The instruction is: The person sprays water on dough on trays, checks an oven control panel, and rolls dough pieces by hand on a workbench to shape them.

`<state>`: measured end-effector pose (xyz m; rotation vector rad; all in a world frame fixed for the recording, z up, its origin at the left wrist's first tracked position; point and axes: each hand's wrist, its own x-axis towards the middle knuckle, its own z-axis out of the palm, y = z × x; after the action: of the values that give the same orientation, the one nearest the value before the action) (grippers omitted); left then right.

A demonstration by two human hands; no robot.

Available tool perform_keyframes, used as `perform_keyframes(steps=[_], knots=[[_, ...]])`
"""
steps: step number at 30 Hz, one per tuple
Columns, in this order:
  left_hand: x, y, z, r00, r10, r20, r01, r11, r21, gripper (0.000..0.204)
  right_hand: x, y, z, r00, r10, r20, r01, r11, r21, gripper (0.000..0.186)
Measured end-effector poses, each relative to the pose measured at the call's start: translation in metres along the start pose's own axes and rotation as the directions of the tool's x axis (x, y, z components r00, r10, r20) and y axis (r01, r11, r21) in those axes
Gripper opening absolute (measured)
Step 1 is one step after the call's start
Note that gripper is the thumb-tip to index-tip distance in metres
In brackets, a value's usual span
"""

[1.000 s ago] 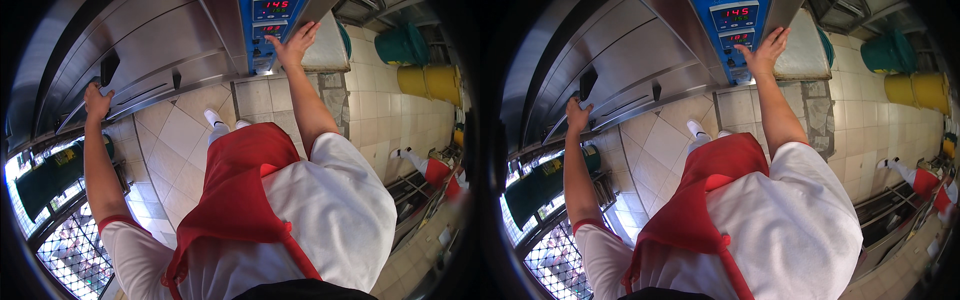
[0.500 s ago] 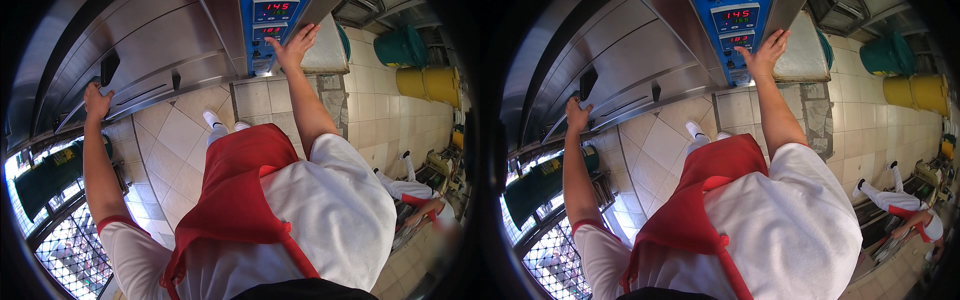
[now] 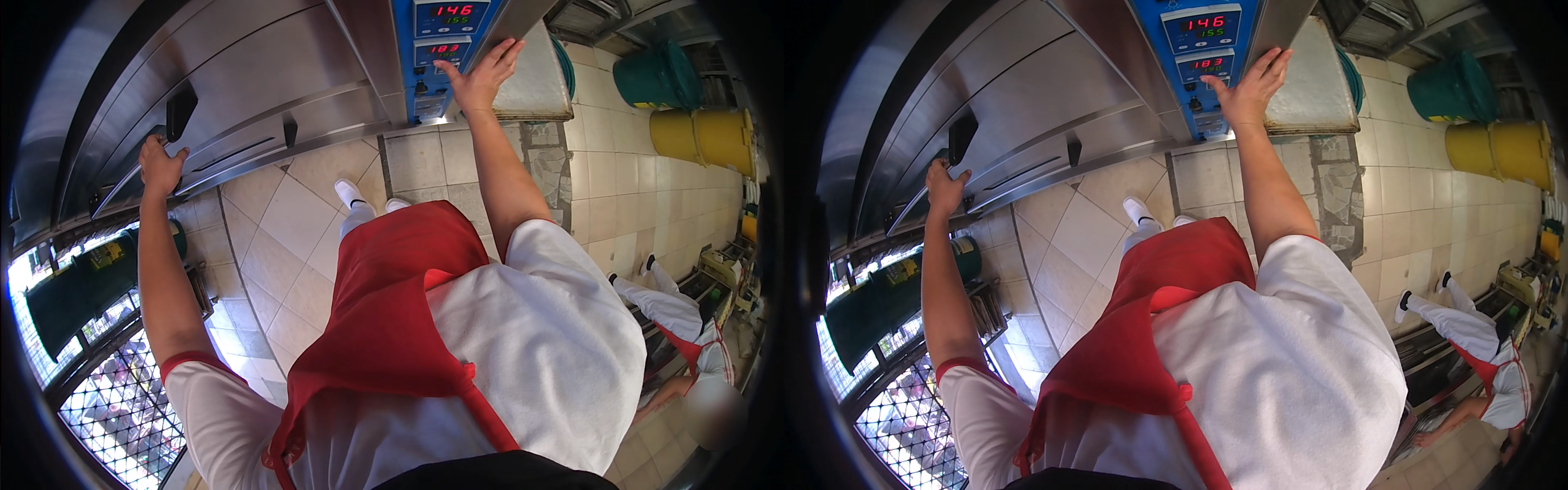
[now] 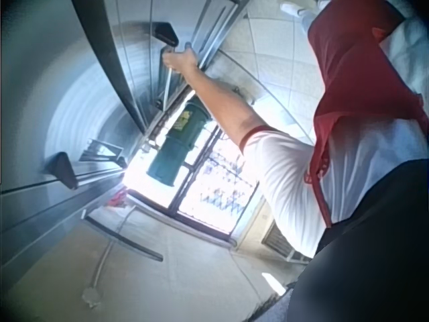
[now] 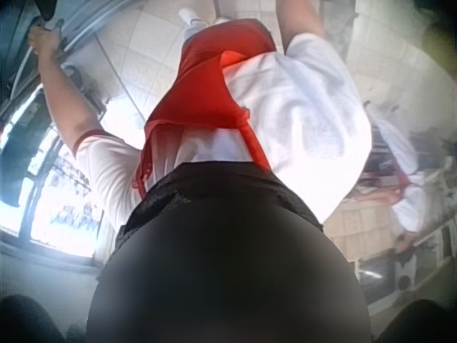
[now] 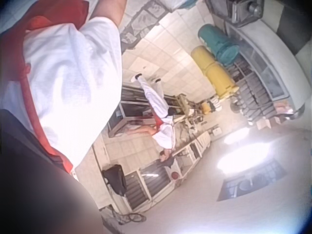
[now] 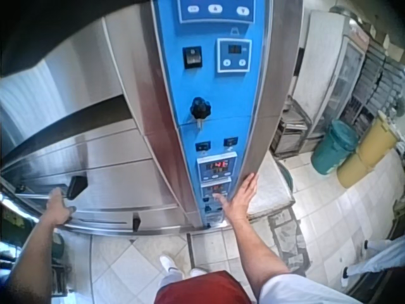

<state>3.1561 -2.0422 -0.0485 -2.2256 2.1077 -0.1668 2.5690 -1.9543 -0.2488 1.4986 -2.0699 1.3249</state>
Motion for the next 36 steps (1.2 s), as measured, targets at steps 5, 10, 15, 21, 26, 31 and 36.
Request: perform_keyframes(steps=[5, 10, 15, 21, 26, 31, 36], knots=[[-0.0001, 0.0004, 0.0001, 1.000, -0.003, 0.007, 0.003, 1.000, -0.004, 0.075, -0.0010, 0.0015, -0.0005, 1.000, 0.001, 0.002, -0.001, 1.000, 0.013, 0.159], [0.0016, -0.0018, 0.0009, 1.000, -0.008, 0.011, 0.008, 1.000, 0.009, 0.075, -0.0008, 0.0018, 0.0009, 1.000, 0.019, 0.010, -0.019, 0.999, 0.027, 0.159], [0.0013, 0.0001, -0.0007, 1.000, -0.003, 0.018, 0.003, 1.000, 0.010, 0.076, -0.0006, 0.0022, -0.0003, 1.000, 0.017, 0.011, -0.017, 0.999, 0.027, 0.159], [0.0018, -0.0021, 0.0007, 1.000, 0.000, 0.020, 0.000, 1.000, 0.008, 0.076, -0.0013, 0.0034, 0.0000, 1.000, 0.004, 0.003, -0.004, 1.000, 0.020, 0.158], [0.0036, -0.0040, 0.0025, 1.000, -0.004, 0.026, 0.003, 1.000, 0.017, 0.076, -0.0016, 0.0039, -0.0006, 1.000, -0.008, -0.018, 0.008, 1.000, 0.024, 0.157], [0.0042, -0.0047, 0.0027, 1.000, 0.000, 0.031, 0.000, 1.000, 0.019, 0.076, -0.0012, 0.0035, -0.0006, 1.000, -0.005, -0.021, 0.006, 1.000, 0.022, 0.158], [0.0034, 0.0006, -0.0004, 1.000, -0.011, 0.023, 0.010, 0.999, 0.044, 0.075, -0.0014, 0.0030, -0.0053, 0.999, -0.038, -0.034, 0.040, 0.998, 0.054, 0.152]])
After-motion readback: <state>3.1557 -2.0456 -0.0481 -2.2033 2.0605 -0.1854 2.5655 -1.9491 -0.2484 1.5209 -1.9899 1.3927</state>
